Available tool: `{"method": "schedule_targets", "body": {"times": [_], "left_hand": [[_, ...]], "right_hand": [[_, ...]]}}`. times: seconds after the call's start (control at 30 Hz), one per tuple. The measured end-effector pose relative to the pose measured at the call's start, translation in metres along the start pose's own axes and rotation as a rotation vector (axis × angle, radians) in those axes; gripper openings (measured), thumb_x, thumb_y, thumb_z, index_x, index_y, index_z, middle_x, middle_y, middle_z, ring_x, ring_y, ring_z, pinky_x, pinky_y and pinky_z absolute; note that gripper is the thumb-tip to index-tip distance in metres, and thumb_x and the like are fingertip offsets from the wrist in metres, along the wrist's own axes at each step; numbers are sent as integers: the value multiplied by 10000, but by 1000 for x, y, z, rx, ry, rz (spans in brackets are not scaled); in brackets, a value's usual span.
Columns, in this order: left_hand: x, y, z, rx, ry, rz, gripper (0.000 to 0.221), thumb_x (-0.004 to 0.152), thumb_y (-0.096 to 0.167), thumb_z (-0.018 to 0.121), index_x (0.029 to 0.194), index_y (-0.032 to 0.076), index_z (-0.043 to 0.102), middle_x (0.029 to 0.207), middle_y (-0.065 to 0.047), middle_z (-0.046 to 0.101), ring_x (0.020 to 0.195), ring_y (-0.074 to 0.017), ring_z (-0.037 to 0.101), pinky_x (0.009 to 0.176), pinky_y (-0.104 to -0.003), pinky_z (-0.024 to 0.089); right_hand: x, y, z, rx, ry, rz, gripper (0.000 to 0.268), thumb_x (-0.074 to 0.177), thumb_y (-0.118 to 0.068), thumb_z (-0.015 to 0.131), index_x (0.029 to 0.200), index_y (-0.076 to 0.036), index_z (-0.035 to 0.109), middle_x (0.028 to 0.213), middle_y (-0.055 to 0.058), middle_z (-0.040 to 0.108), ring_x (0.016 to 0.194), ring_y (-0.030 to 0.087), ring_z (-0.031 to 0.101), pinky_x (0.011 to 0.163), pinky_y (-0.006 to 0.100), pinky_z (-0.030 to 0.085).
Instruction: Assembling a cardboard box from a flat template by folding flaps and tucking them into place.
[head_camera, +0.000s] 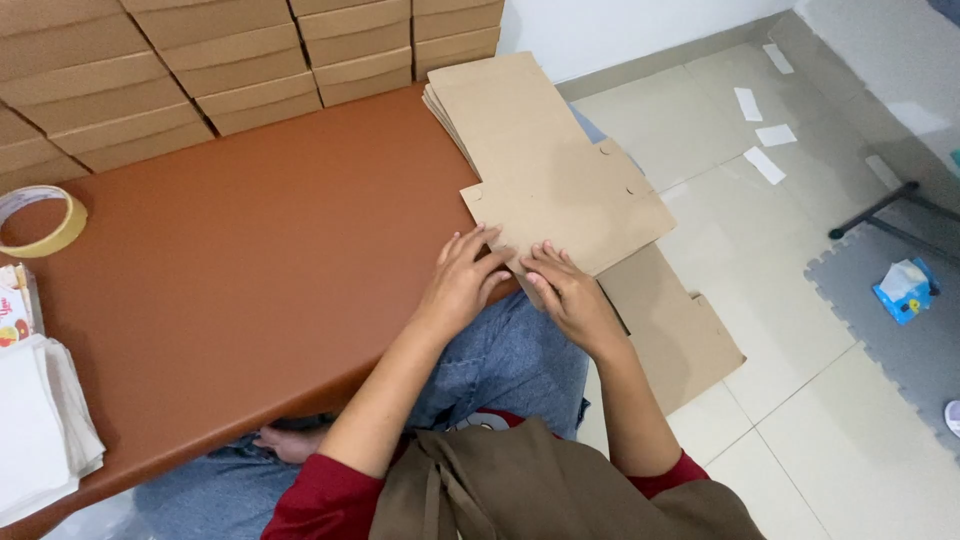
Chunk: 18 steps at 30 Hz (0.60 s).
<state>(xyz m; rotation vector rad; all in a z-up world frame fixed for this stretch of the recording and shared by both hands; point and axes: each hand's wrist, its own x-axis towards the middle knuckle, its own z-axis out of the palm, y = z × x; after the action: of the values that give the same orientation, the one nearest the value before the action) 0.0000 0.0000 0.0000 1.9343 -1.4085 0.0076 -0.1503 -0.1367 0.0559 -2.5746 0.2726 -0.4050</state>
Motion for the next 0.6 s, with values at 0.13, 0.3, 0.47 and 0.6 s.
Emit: {"method": "schedule_targets", "body": {"times": [0.13, 0.3, 0.47, 0.6], "left_hand": [[3, -7, 21, 180, 124, 88, 191, 993, 302, 602, 1129, 267, 730, 1322, -25, 619, 1335, -261, 529, 1152, -554, 302], [18, -12, 31, 188, 230, 107, 148, 1020, 358, 552, 1036, 297, 686, 1048, 100, 669, 1052, -129, 651, 958, -372, 464], [24, 12, -1, 95, 289, 139, 111, 1014, 232, 567, 1006, 223, 677, 1021, 49, 674, 997, -181, 683, 853, -346, 528], [14, 18, -29, 34, 357, 172, 129, 1001, 167, 587, 1027, 214, 705, 1030, 36, 692, 1007, -199, 694, 839, -349, 558]], "right_hand": [[-3, 8, 11, -36, 116, -10, 296, 1065, -262, 517, 1227, -106, 709, 1249, 199, 691, 1260, 346, 591, 1114, 488, 428], [-3, 10, 4, -7, 144, -87, 339, 970, -81, 629, 1308, -68, 642, 1274, 198, 678, 1244, 382, 604, 1074, 511, 472], [-5, 57, -2, -154, 262, -20, 506, 875, 86, 558, 1337, -93, 660, 1308, 189, 671, 1255, 398, 596, 1080, 543, 455], [-9, 98, -9, -383, 430, -14, 574, 861, 90, 563, 1379, -135, 665, 1319, 138, 688, 1279, 354, 601, 1144, 549, 372]]}}
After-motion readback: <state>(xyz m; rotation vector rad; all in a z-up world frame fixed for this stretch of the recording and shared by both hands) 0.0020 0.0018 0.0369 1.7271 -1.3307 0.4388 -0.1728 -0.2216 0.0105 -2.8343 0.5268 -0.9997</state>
